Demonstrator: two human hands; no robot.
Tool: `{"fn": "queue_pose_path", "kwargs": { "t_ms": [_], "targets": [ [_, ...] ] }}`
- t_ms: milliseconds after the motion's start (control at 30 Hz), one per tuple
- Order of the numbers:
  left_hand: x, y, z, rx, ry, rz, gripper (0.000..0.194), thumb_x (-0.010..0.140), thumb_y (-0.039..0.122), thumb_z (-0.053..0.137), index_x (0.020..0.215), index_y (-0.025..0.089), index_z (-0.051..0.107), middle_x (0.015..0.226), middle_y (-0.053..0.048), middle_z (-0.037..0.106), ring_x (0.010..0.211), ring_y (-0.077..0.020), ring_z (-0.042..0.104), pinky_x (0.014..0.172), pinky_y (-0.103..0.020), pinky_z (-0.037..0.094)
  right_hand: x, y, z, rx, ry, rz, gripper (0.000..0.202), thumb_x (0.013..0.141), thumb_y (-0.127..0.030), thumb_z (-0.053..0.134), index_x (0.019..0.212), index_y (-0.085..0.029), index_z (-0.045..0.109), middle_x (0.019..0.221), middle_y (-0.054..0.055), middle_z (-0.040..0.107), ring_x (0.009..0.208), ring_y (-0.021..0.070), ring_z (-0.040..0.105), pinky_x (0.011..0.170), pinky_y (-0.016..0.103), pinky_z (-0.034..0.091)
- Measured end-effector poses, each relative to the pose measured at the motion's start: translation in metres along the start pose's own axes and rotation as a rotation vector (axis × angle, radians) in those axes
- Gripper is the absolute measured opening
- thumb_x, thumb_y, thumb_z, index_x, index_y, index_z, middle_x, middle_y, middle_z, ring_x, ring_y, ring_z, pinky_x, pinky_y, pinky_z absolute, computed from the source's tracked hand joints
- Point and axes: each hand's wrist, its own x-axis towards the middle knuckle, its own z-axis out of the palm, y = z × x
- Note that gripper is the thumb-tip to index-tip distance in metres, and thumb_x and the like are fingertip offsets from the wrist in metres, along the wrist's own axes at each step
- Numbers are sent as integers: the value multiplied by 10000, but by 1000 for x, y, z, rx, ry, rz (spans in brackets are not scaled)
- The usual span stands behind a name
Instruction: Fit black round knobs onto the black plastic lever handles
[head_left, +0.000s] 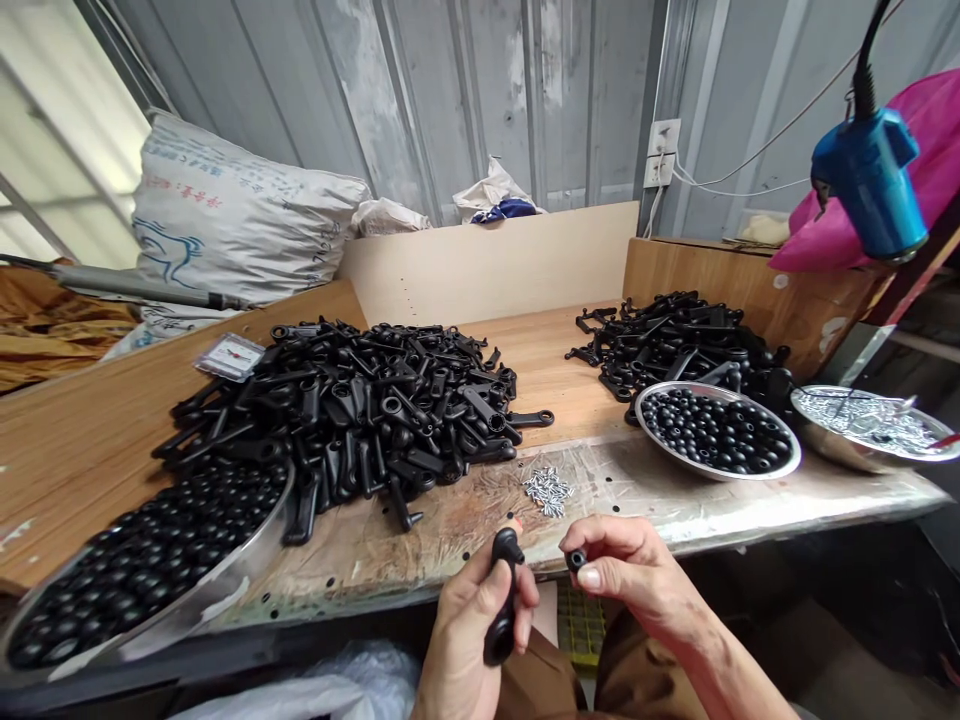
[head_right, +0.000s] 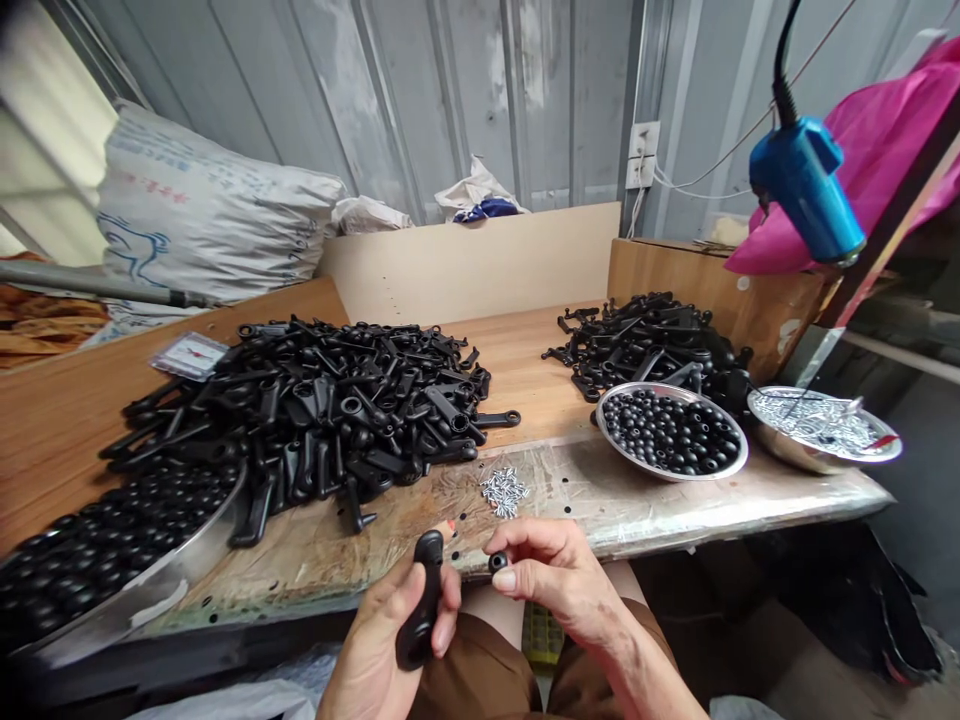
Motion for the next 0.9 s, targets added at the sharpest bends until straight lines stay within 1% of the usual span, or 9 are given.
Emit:
{"fn": "queue_pose_path", "kwargs": {
  "t_ms": [133,233,333,400,467,567,733,833,900],
  "targets": [
    [-2,-2,2,-10,61,15,356,688,464,767,894,174,741,612,-23,618,500,-85,505,491,-187,378,1,11,2,105,-45,-52,183,707,-283,787,864,-197,745,633,10,627,581,86,533,534,158,422],
    [-3,0,5,-63,109,33,374,600,415,840,917,233,757,588,-13,618,543,-107,555,543,-203,434,5,17,4,248,-99,-50,171,762,-276,750,900,-176,733,647,34,653,586,104,594,504,157,458],
    [-4,3,6,-37,98,77,416,519,398,880,902,283,762,566,1,611,545,-132,595,521,-212,455,9,21,6,387,-125,-27,154,780,-244,740,903,-159,707,663,50,673,568,118,628,452,146,470],
    [-6,3,6,27,72,103,435,516,388,885,923,299,757,540,20,592,483,-99,571,469,-173,419,9,22,7,431,-128,-18,146,785,-223,737,897,-146,683,664,57,678,560,123,640,438,140,479],
    [-9,2,7,85,56,133,446,535,386,880,954,308,748,521,38,571,416,-38,499,442,-128,369,8,24,10,460,-133,-11,143,798,-215,726,894,-134,658,656,61,678,550,125,643,429,135,483],
    [-13,-2,11,144,92,203,430,557,392,871,962,320,745,552,43,592,408,1,435,441,-104,349,7,28,14,512,-150,11,151,829,-237,694,906,-126,625,656,69,679,538,127,643,417,138,486],
    [-12,-12,12,261,190,379,370,635,480,800,972,338,741,561,53,626,504,-63,541,586,-175,476,8,34,24,568,-148,30,194,842,-276,673,906,-105,609,621,68,667,509,125,629,391,137,481],
    [-9,-18,9,391,283,397,436,626,543,776,972,279,747,653,26,680,647,-122,630,690,-206,500,9,35,29,572,-134,52,211,831,-292,684,876,-100,608,601,69,660,497,128,625,376,133,470],
    [-8,-19,8,439,303,383,510,621,578,759,991,227,743,649,9,681,645,-149,640,687,-235,515,8,37,31,577,-129,62,224,823,-305,693,862,-102,608,588,67,656,468,117,607,364,125,455]
  ]
}}
